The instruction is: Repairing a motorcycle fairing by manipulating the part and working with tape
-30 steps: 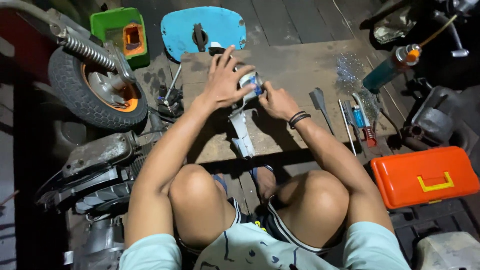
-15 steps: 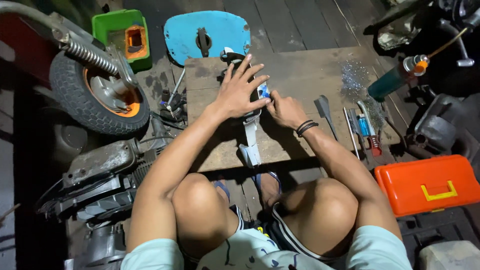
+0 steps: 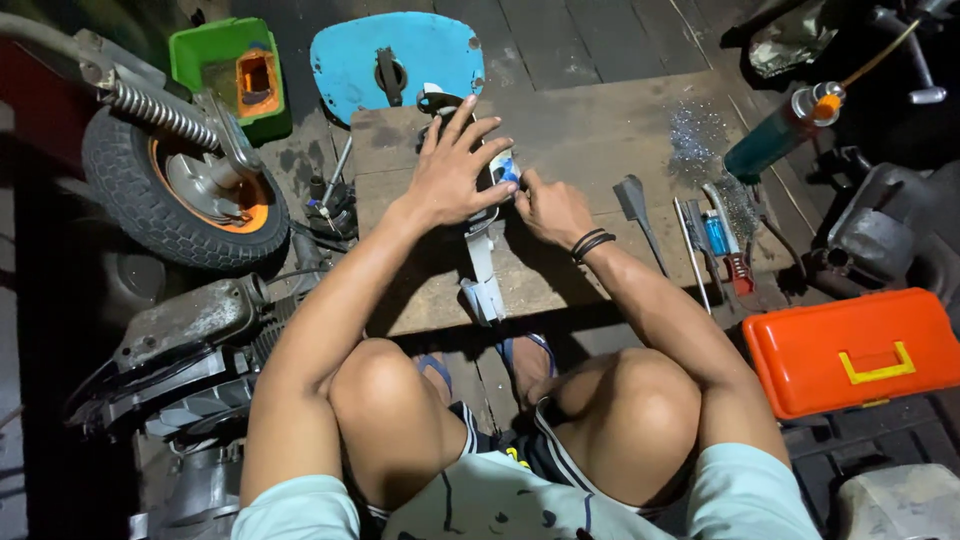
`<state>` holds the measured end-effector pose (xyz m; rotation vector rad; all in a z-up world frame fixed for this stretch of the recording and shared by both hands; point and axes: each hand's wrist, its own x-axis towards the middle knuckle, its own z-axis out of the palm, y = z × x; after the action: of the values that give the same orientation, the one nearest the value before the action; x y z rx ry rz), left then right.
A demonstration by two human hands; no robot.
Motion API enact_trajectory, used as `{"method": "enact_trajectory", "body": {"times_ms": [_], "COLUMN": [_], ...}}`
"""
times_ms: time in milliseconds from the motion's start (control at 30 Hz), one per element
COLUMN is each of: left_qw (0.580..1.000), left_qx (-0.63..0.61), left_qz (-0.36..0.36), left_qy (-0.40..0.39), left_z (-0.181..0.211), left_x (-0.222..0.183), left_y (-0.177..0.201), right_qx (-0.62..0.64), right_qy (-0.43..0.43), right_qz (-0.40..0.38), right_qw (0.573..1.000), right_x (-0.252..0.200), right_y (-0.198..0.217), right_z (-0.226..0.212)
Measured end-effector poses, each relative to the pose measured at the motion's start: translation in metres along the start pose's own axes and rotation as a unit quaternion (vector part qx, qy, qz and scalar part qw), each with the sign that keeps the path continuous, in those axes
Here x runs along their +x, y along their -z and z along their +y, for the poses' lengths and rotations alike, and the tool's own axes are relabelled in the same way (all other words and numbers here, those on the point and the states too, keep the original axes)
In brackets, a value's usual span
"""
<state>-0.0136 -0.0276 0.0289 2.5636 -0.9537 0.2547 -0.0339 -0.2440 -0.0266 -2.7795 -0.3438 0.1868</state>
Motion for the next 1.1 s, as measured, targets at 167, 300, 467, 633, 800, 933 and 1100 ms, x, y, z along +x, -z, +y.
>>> {"method": "enact_trajectory", "body": {"times_ms": [167,300,467,633,800,933,1100], "left_qw": [1.000,0.999,1.000,1.000,1.000,1.000,1.000], "left_qx": [-0.003,-0.011,-0.008,-0.003,-0.013,-0.016,-0.015], "left_qz": [-0.009,-0.026,-0.011,-0.005,-0.010,-0.006,0.003], "left_qy": [0.005,0.018,0.011,0.004,0.009,0.012,0.012], "left_z": [0.002,0.005,0.004,0.003,0.004,0.003,0.003], "left_x": [0.001,0.002,-0.001,-0.003,-0.006,-0.008,-0.011], "left_y": [0.004,0.005,0.004,0.006,0.011,0.011,0.012], "right_qx": [-0.009,-0.020,-0.017,-0.024,-0.007,-0.024,0.010], "right_qy": [0.013,0.020,0.021,0.017,0.028,0.029,0.000], "right_qz": [0.014,0.038,0.049,0.046,0.032,0.037,0.029], "right_qw": [1.000,0.999,0.998,0.999,0.999,0.999,1.000], "right_x": [0.001,0.004,0.004,0.006,0.004,0.003,0.000], "right_y": [-0.001,-0.008,-0.012,-0.011,-0.006,-0.005,0.002], "right_z": [0.004,0.008,0.009,0.009,0.006,0.003,-0.005]}}
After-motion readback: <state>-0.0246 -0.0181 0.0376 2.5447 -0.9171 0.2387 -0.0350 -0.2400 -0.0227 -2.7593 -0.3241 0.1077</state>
